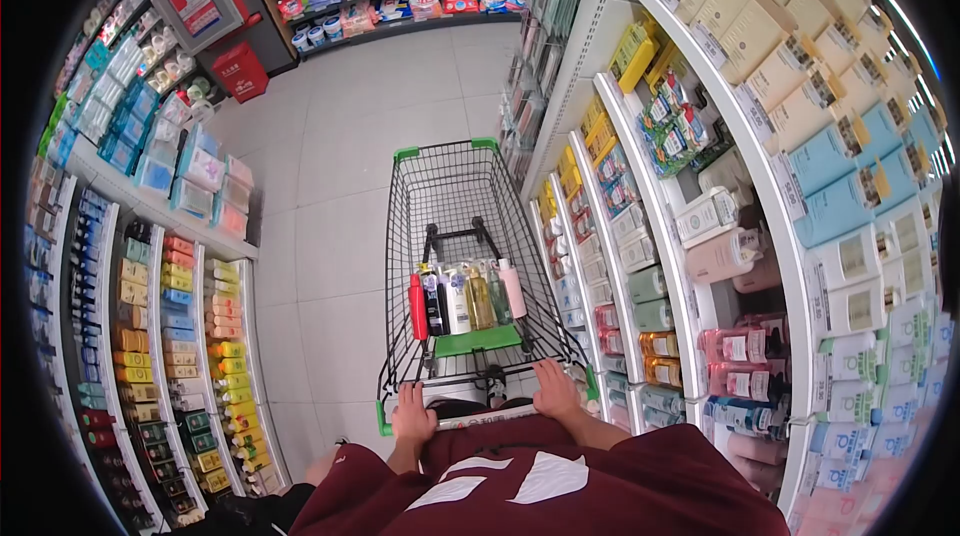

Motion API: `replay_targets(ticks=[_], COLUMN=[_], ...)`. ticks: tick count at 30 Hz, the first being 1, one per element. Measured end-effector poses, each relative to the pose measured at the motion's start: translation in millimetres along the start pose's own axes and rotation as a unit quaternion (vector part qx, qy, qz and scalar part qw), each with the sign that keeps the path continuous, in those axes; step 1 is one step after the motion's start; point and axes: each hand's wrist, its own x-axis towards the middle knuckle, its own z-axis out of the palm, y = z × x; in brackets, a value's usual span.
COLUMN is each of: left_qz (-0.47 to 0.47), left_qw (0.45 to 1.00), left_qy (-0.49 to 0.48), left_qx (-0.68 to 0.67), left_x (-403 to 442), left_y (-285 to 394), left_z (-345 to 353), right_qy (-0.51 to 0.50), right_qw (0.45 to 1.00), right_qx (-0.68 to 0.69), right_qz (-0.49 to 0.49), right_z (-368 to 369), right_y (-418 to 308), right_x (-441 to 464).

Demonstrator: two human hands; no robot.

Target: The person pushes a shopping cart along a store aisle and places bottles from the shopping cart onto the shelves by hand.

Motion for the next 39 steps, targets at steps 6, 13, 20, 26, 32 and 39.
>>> replay_targets(ticks=[6,13,20,26,32,39], left_qz=[-0.009,0.003,0.017,0.031,0.058,0.072], left_qw=[1.000,1.000,0.999,0.998,0.997,0.995], left_qy=[-0.014,-0.026,-0.036,-0.048,-0.058,-0.066], left_qx=[-0.019,-0.005,-0.010,-0.008,-0.010,-0.001], left_x=[42,73,115,160,206,259], left_y=[0,-16,-36,-63,-91,-114], left_z=[-17,-24,-49,-72,-101,-132], right_qy=[-0.009,-0.006,-0.006,-0.019,0.000,0.001], right_qw=[1.000,1.000,0.999,0.998,0.997,0.994], right_qx=[-0.006,-0.013,-0.034,-0.033,-0.023,-0.042], right_qz=[0.015,0.019,0.032,0.052,0.079,0.098], right_z=[-11,-13,-6,11,11,18], right_y=[-4,-12,-31,-44,-77,-101], right_x=[45,76,112,147,190,237])
